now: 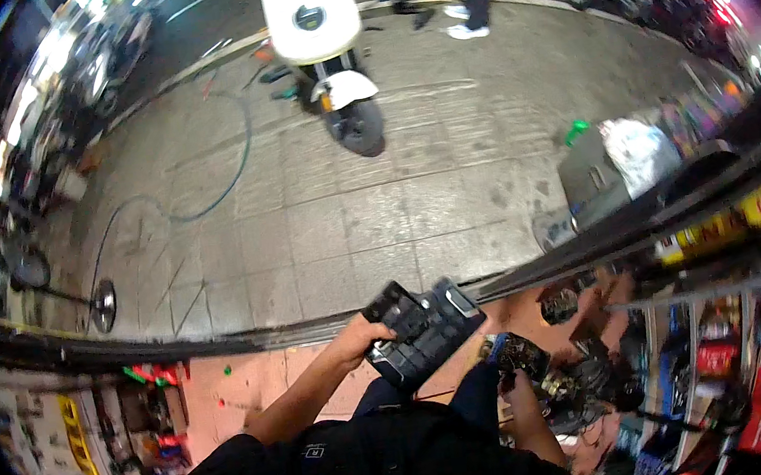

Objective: The person disassembles the rear fender and license plate bracket of a scooter, retrieves a container of screws, and then reassembles the tail light and bracket components onto the fender using a power screwdriver.

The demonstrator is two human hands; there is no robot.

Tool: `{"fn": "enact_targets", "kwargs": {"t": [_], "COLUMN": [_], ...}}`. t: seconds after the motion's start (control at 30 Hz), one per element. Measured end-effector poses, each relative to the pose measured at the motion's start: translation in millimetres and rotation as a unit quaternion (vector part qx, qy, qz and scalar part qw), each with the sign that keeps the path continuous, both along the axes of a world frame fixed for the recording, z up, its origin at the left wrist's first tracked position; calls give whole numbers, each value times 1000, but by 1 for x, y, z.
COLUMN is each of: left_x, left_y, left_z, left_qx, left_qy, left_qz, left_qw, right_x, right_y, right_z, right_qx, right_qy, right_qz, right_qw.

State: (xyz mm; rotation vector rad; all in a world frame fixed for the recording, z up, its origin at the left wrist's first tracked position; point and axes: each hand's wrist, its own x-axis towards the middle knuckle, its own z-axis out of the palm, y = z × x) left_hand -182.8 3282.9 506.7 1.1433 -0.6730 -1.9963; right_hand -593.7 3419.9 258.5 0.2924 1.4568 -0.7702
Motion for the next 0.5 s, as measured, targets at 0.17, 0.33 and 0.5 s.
{"fn": "enact_targets", "kwargs": {"t": [0.17, 0.33, 0.5], "left_x": [169, 299, 418], "left_y": [29, 1, -103], "left_z": [8, -18, -31], "left_qx": [49, 56, 119], "left_qy": [84, 126, 100], "left_qz": [247, 359, 449], "left_qw": [964, 923, 880], "right_x": [89, 182, 279], "right_y": [-28, -100, -226], "right_z": [11, 15, -16], "right_qx": [-119, -49, 168], "right_qy": [-13, 46, 63], "right_qz": [163, 274, 156], "right_qw": [979, 959, 971]}}
